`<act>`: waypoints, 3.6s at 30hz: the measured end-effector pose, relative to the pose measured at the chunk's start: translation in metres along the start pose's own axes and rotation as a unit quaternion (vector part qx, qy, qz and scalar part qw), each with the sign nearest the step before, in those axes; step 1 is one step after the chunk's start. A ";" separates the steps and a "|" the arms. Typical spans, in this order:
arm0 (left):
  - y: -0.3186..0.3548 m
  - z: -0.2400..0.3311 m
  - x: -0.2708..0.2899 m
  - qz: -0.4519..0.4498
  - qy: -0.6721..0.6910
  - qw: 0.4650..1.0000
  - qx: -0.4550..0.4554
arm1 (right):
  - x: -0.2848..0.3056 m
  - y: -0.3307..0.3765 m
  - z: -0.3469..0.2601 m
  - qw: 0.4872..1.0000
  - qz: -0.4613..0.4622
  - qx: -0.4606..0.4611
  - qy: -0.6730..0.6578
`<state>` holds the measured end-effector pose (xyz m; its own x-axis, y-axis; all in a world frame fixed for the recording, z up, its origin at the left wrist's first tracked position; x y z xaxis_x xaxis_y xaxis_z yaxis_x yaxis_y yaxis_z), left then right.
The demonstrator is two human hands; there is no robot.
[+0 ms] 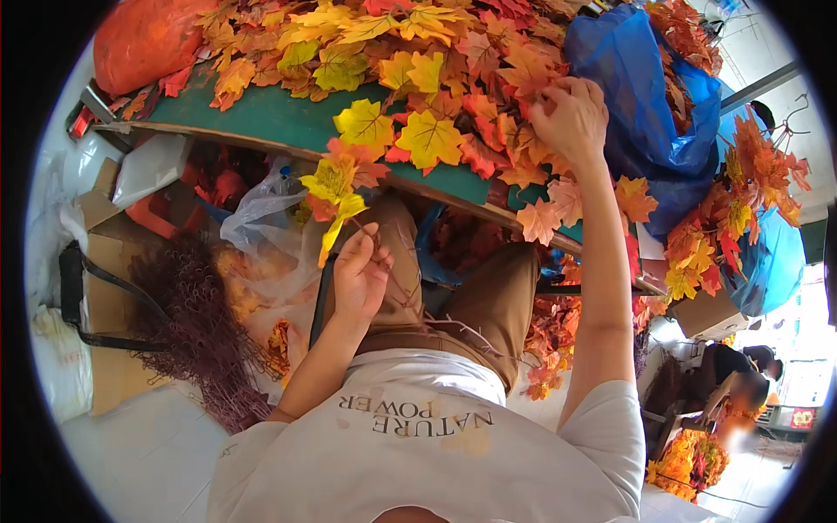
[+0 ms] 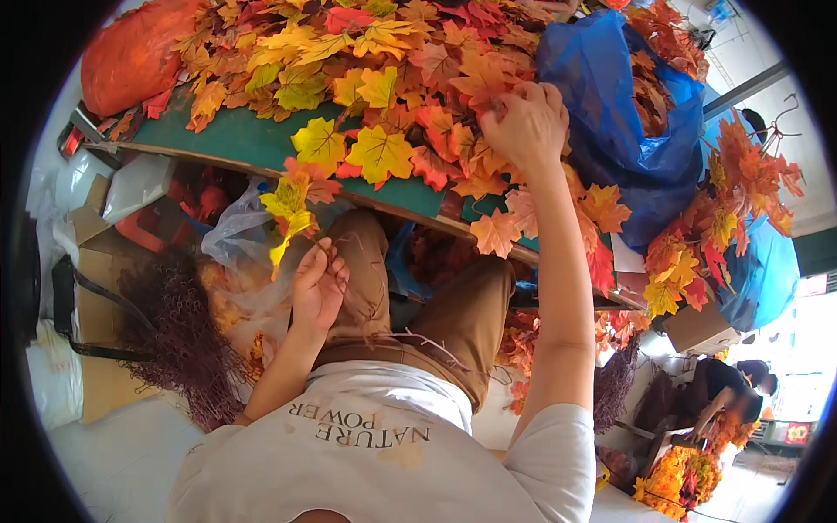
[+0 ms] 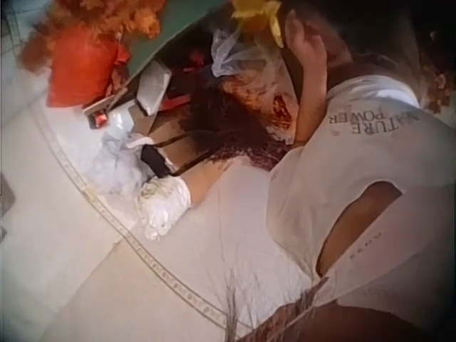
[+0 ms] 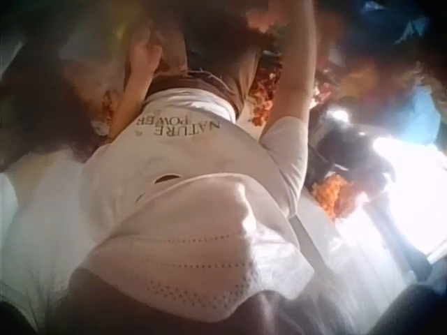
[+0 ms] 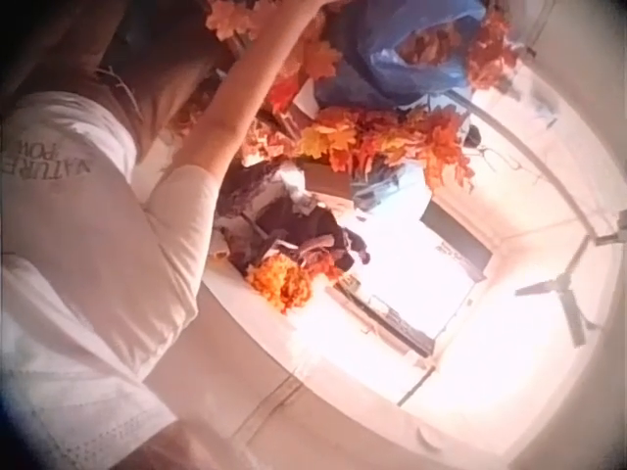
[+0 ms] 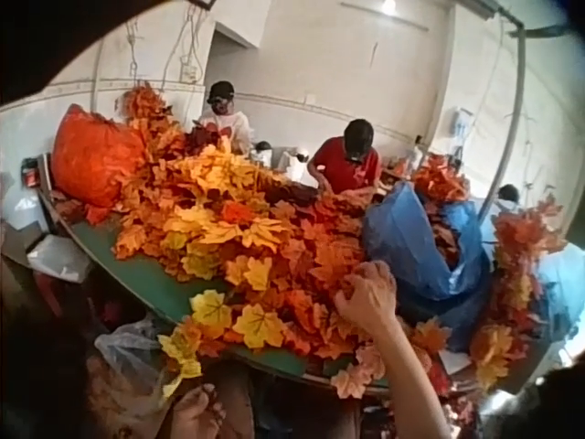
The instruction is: The person assembles decorative foliage by hand, combining artificial leaves and purple stems into bunches of branches.
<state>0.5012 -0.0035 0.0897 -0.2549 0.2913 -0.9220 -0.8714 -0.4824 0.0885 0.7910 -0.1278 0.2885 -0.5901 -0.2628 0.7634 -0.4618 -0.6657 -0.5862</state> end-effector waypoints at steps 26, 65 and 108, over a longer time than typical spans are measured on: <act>0.009 0.019 -0.064 -0.061 -0.205 0.975 -0.065 | -0.034 0.010 0.083 0.563 -0.025 -0.335 -0.755; 0.060 -0.002 -0.144 -0.162 -0.262 0.951 0.041 | 0.086 0.209 -0.129 0.226 0.046 -0.387 -0.893; 0.057 -0.017 -0.129 -0.147 -0.306 0.938 0.069 | 0.069 0.225 -0.159 0.075 0.033 -0.356 -0.931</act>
<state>0.4916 -0.0822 0.2070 -0.1510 0.8347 -0.5296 -0.9769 -0.2079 -0.0491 0.5410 -0.1846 0.1663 0.2019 -0.3319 -0.9215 -0.8082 -0.5879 0.0346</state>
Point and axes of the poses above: each hand's wrist, its own y-axis away from the middle knuckle, its own x-axis out of the back of the hand, z = x × y, the point moved 4 cm from there along -y, towards the middle knuckle, and after that the axes turned 5 degrees about -z, right-handed, at the moved point
